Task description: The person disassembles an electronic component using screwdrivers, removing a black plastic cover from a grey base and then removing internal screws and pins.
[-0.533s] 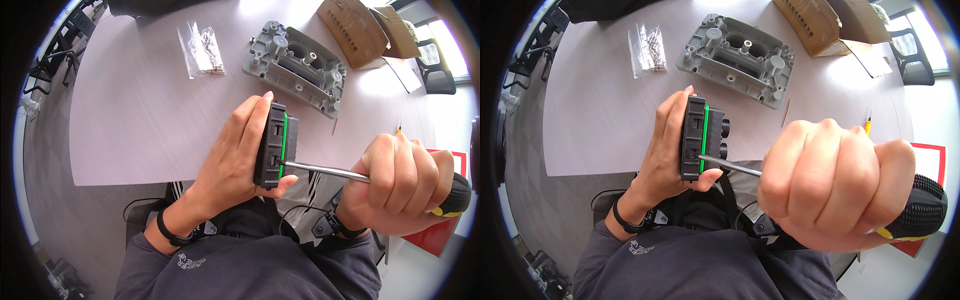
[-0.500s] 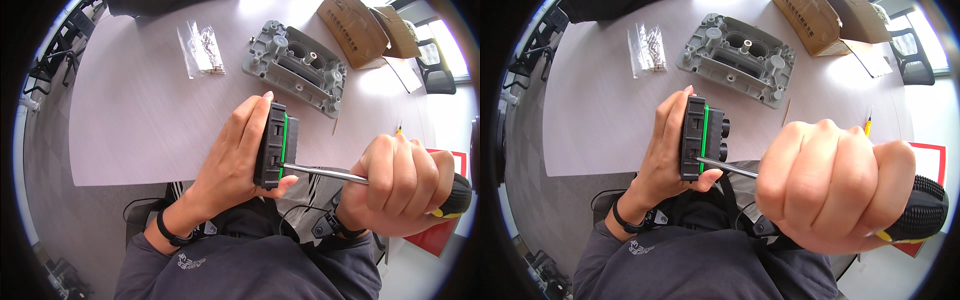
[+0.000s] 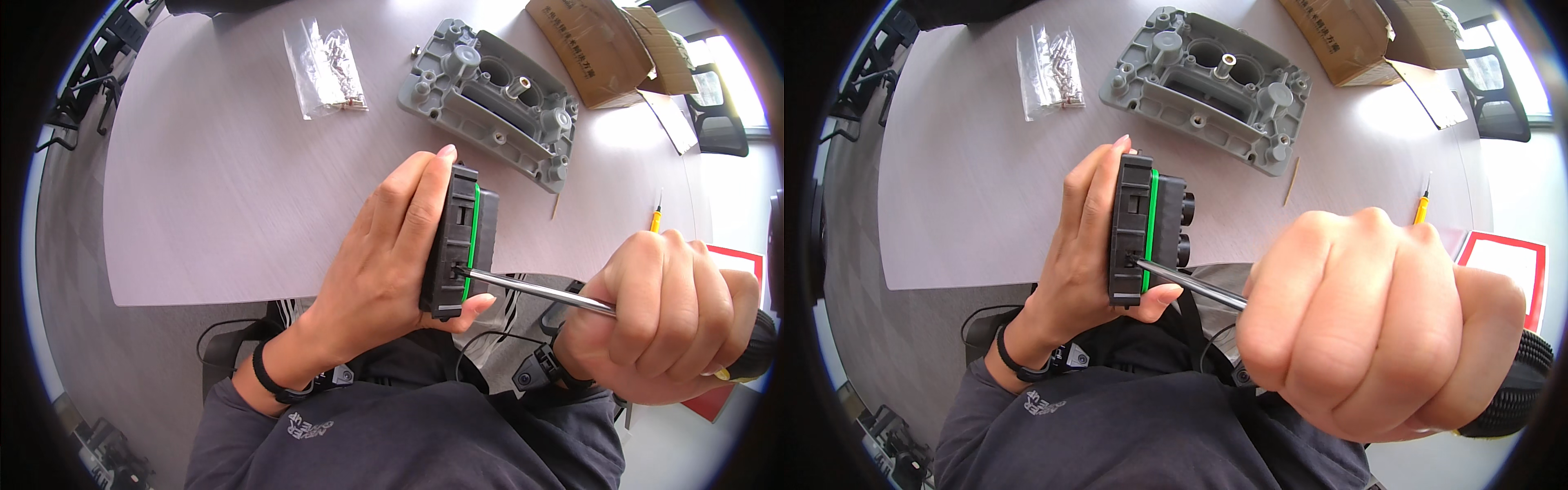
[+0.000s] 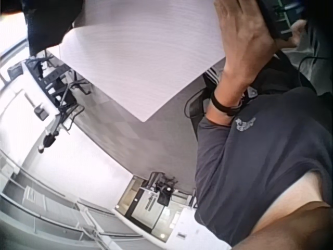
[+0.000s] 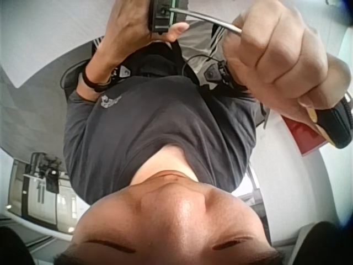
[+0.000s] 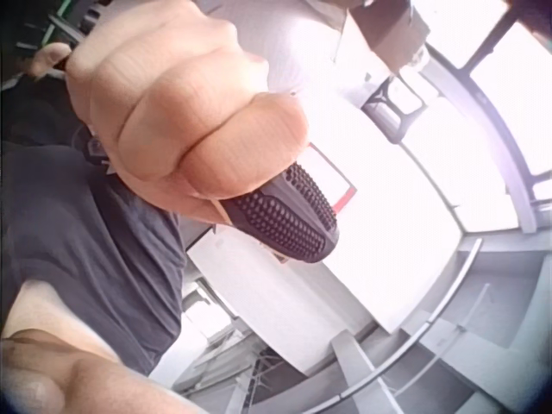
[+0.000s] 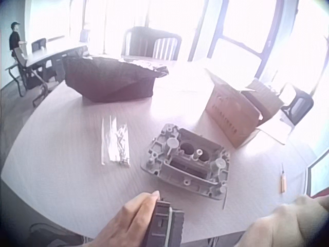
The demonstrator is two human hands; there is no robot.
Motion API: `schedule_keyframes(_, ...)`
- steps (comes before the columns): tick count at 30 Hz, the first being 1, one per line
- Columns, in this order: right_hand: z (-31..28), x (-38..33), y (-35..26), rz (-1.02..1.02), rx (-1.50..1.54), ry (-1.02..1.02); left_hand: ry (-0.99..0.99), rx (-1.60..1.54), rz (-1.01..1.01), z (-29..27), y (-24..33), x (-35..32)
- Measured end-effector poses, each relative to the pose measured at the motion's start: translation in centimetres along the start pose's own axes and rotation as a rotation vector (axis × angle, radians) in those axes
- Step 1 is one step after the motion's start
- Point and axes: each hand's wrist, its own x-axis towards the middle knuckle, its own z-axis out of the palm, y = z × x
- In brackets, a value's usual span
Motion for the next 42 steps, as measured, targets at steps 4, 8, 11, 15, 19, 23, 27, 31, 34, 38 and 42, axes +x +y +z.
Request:
schedule_keyframes(4,-0.5,0.6,-0.9,0.068,-0.049,-0.071,0.000,0.009,0.006,0.1,0.0,-0.1)
schedule_keyframes(8,-0.9,0.2,-0.6,0.075,-0.057,-0.090,0.006,0.003,0.010,0.2,-0.3,-0.3)
schedule_keyframes(11,-0.9,0.1,-0.6,0.062,-0.054,-0.085,0.000,-0.005,0.000,0.0,-0.1,-0.3)
schedule_keyframes(15,-1.0,0.0,-0.5,0.052,-0.045,-0.087,0.003,-0.013,-0.003,0.1,-0.1,-0.3)
schedule_keyframes(19,-1.0,0.1,-0.5,0.041,-0.027,-0.099,0.012,0.004,0.002,0.2,-0.1,-0.2)
schedule_keyframes(23,-1.3,1.5,-1.0,0.130,0.014,-0.206,0.016,-0.003,0.007,0.2,-0.1,0.0)
schedule_keyframes(27,-1.5,3.5,-2.2,0.374,-0.054,-0.341,0.015,0.003,0.004,0.2,-0.2,0.0)
schedule_keyframes(31,-2.0,2.2,-3.2,0.413,-0.097,-0.333,0.009,-0.006,0.000,0.0,-0.3,-0.2)
schedule_keyframes(34,-2.4,-1.7,-3.9,0.131,-0.127,-0.120,0.004,-0.020,0.000,0.0,0.0,0.1)
schedule_keyframes(38,-2.5,-1.7,-3.5,0.115,-0.118,-0.101,0.011,-0.030,0.008,0.0,-0.1,0.0)
schedule_keyframes(42,-2.4,-1.5,-3.2,0.116,-0.085,-0.093,0.003,-0.018,0.007,0.0,-0.1,-0.1)
